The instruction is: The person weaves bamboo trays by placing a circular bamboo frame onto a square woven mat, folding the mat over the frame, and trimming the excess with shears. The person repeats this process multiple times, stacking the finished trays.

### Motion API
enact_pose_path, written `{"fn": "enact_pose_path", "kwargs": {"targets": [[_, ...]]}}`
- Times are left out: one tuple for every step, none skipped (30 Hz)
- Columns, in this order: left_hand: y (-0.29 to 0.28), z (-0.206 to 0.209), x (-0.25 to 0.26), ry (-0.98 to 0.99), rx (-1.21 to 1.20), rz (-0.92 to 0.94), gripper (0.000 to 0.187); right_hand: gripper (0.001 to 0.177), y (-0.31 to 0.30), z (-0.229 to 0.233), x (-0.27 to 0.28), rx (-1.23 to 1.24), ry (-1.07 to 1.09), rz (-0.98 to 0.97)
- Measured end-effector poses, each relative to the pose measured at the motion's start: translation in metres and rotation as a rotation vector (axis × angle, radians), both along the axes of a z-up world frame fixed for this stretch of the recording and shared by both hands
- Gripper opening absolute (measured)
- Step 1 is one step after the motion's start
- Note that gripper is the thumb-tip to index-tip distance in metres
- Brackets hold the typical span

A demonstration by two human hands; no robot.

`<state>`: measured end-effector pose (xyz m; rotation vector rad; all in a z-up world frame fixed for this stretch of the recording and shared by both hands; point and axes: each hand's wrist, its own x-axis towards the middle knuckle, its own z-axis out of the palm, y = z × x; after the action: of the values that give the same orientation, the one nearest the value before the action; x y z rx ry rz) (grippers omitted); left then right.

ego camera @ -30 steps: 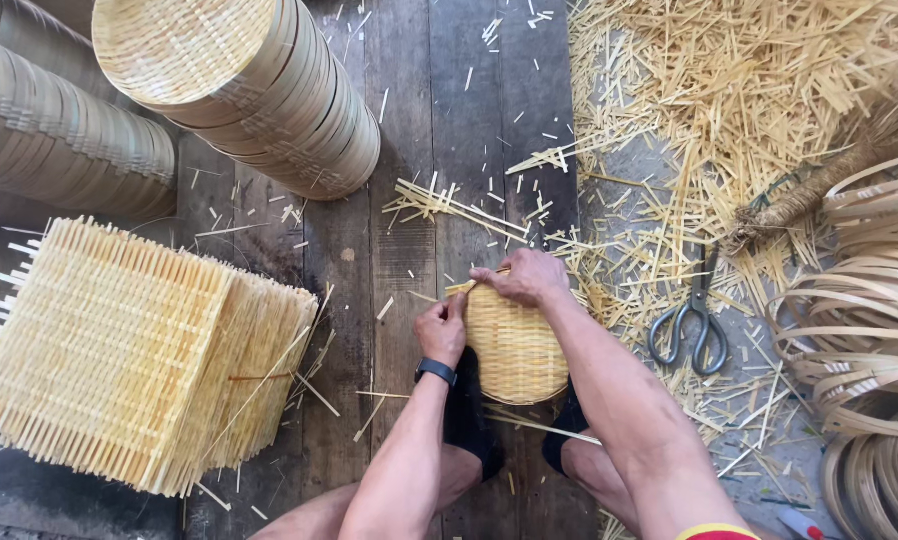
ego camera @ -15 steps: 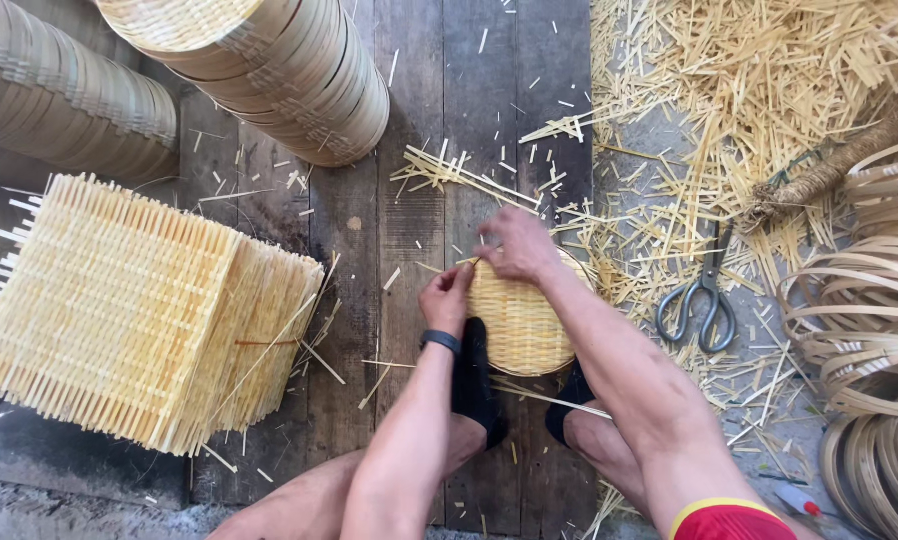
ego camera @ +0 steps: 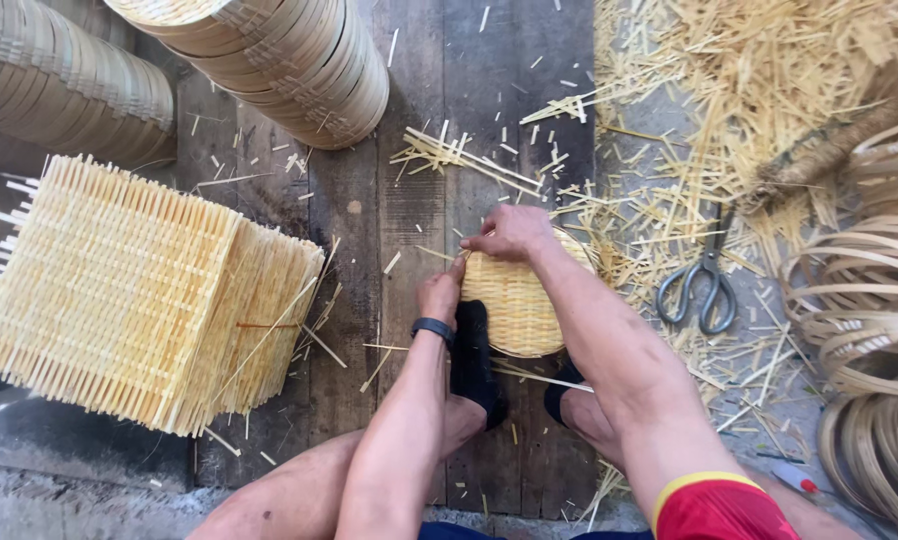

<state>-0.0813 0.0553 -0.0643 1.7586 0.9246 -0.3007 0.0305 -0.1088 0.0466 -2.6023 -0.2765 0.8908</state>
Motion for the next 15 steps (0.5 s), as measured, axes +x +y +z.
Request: {"fn": "enact_pose_path", "kwargs": {"targets": [[0.002,0.005,0.005,0.020,0.086,-0.060,0.040,0.058,-0.008,0.003,-0.001,0.137,-0.157,-0.051],[0.000,0.009,0.010,-0.126,0.361,-0.176,0.052,0.059,-0.024,0.009,-0.006,0.267,-0.312,-0.107],[-0.003,0.013,0.019,-0.282,0.631,-0.294,0.068,0.057,-0.044,0.017,-0.011,0.239,-0.323,-0.160],[-0.011,0.016,0.029,-0.414,0.567,-0.435,0.071,0.055,-0.070,0.029,-0.021,0.206,-0.326,-0.207],[-0.021,0.020,0.038,-0.549,0.499,-0.572,0.073,0.055,-0.100,0.045,-0.032,0.144,-0.410,-0.119],[-0.030,0.027,0.049,-0.482,0.469,-0.705,0.079,0.056,-0.131,0.064,-0.046,0.086,-0.493,-0.034],[-0.040,0.035,0.058,-0.414,0.437,-0.837,0.085,0.054,-0.165,0.086,-0.064,-0.029,-0.403,0.004],[-0.048,0.048,0.065,-0.350,0.413,-0.971,0.091,0.054,-0.197,0.108,-0.081,-0.211,-0.340,0.104],[-0.053,0.064,0.065,-0.297,0.305,-0.945,0.080,0.054,-0.229,0.129,-0.103,-0.316,-0.265,0.088],[-0.054,0.083,0.067,-0.243,0.204,-0.914,0.070,0.055,-0.257,0.144,-0.123,-0.414,-0.194,0.074],[-0.059,0.101,0.067,-0.188,0.105,-0.885,0.060,0.054,-0.282,0.153,-0.143,-0.405,-0.169,-0.014],[-0.062,0.119,0.061,-0.362,0.160,-0.898,0.053,0.053,-0.298,0.153,-0.162,-0.389,-0.143,-0.098],[-0.064,0.136,0.053,-0.538,0.212,-0.908,0.047,0.051,-0.309,0.145,-0.179,-0.351,-0.077,-0.201],[-0.069,0.150,0.045,-0.717,0.270,-0.907,0.041,0.050,-0.322,0.134,-0.197,-0.308,-0.018,-0.296],[-0.074,0.160,0.035,-0.751,0.323,-0.951,0.034,0.049,-0.332,0.116,-0.213,-0.263,0.043,-0.389]]}}
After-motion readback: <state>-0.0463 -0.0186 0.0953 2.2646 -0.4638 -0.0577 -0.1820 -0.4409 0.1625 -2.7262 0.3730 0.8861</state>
